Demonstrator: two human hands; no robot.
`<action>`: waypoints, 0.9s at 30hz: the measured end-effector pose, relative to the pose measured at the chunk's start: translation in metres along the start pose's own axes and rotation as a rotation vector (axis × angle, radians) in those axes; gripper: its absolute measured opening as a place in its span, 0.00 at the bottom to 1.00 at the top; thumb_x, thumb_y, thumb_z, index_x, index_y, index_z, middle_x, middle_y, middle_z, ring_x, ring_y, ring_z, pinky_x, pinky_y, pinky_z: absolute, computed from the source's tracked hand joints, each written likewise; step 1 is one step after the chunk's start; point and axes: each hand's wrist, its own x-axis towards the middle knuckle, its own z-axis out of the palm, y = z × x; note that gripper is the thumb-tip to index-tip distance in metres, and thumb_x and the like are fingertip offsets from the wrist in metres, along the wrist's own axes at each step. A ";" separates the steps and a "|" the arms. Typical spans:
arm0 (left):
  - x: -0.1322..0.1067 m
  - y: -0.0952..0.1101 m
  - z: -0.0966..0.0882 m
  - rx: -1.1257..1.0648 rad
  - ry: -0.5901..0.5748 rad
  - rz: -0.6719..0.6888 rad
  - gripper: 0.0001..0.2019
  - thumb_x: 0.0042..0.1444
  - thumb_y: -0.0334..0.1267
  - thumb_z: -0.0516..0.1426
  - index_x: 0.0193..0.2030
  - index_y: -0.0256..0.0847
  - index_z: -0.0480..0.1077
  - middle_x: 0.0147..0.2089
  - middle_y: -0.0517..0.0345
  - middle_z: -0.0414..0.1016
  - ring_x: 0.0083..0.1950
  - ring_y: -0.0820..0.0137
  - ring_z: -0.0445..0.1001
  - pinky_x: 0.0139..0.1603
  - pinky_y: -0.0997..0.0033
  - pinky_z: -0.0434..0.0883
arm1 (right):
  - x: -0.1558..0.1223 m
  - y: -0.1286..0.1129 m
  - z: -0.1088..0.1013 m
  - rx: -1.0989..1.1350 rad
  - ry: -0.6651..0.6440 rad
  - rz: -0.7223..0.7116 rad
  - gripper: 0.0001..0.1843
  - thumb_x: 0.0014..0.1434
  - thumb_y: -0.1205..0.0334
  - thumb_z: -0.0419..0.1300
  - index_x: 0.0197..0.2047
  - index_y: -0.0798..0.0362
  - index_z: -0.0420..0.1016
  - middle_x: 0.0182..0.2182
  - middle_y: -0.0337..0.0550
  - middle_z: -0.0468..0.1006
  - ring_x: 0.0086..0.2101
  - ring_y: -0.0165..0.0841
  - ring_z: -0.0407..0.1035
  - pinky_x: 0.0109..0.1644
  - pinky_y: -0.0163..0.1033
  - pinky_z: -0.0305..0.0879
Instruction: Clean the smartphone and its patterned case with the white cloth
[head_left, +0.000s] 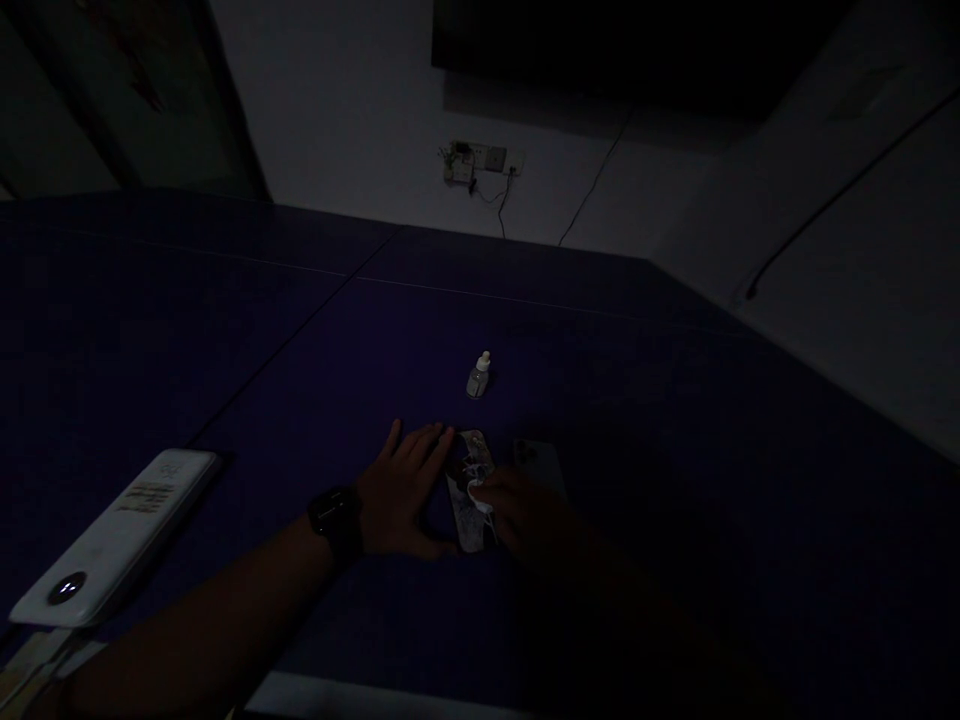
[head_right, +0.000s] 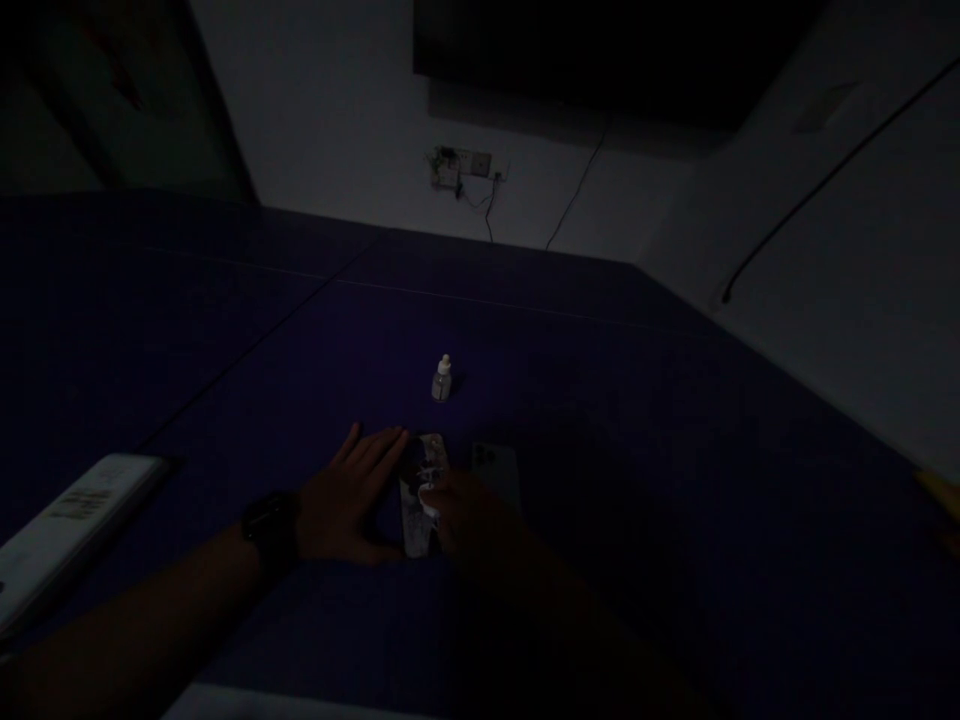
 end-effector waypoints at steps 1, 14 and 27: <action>-0.001 -0.002 0.000 -0.006 -0.006 0.011 0.69 0.41 0.76 0.56 0.76 0.34 0.28 0.74 0.26 0.47 0.74 0.38 0.49 0.70 0.27 0.37 | 0.001 -0.003 0.001 0.001 -0.008 -0.011 0.22 0.57 0.79 0.53 0.52 0.55 0.77 0.46 0.51 0.77 0.47 0.38 0.73 0.53 0.44 0.72; -0.001 -0.010 -0.002 -0.064 -0.031 0.031 0.72 0.37 0.78 0.56 0.75 0.31 0.27 0.72 0.24 0.53 0.72 0.38 0.54 0.71 0.30 0.40 | 0.011 -0.007 0.019 -0.074 0.087 -0.141 0.19 0.61 0.78 0.55 0.53 0.58 0.76 0.48 0.53 0.77 0.47 0.39 0.71 0.51 0.44 0.71; -0.001 -0.010 -0.003 -0.074 -0.042 0.015 0.72 0.36 0.78 0.56 0.75 0.30 0.30 0.73 0.23 0.51 0.73 0.38 0.54 0.72 0.33 0.39 | 0.014 0.003 0.022 -0.141 0.057 -0.227 0.17 0.66 0.74 0.52 0.54 0.57 0.76 0.47 0.53 0.79 0.47 0.39 0.70 0.51 0.46 0.69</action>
